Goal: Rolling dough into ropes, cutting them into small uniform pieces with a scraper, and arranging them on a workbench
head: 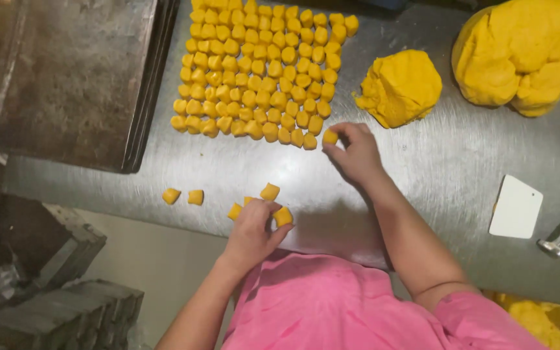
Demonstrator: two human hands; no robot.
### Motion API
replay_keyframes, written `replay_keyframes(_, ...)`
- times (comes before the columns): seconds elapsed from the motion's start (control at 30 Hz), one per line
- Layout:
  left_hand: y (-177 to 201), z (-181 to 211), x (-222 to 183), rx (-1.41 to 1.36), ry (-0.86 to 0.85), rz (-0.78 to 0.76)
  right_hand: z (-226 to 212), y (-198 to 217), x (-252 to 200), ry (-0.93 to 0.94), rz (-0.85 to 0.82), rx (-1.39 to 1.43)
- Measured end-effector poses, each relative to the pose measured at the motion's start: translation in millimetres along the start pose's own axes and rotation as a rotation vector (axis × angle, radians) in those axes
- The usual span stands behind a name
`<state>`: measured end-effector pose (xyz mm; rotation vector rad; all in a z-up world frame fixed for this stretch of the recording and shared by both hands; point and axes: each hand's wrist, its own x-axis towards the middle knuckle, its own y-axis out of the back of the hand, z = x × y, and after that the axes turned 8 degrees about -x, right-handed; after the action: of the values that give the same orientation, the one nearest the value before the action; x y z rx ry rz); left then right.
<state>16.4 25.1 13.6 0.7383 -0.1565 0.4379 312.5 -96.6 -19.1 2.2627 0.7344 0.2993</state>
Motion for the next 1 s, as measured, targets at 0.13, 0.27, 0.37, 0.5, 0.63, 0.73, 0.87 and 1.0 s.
replay_keyframes(0.13,18,-9,74,-0.009,-0.15,0.048,1,-22,-17,0.257,0.071,-0.317)
replay_keyframes(0.27,-6,-24,163,0.015,-0.344,0.129,-6,-21,-33,0.267,0.138,-0.235)
replay_keyframes(0.37,-47,-36,217,0.225,-0.429,-0.008,-5,-26,-37,0.323,0.202,-0.262)
replay_keyframes(0.5,-64,-38,238,0.376,-0.515,-0.249,-2,-14,-79,0.237,0.319,-0.128)
replay_keyframes(0.63,-50,-48,236,0.35,-0.485,-0.285,12,-14,-99,0.161,0.391,0.002)
replay_keyframes(0.73,18,-19,195,0.263,-0.338,-0.238,6,-11,-122,0.205,0.429,0.142)
replay_keyframes(0.87,74,-38,111,0.349,-0.241,-0.15,22,-27,-120,-0.038,0.138,0.068)
replay_keyframes(1.0,50,-42,10,0.434,0.048,-0.416,-59,-58,-103,0.253,-0.25,-0.131)
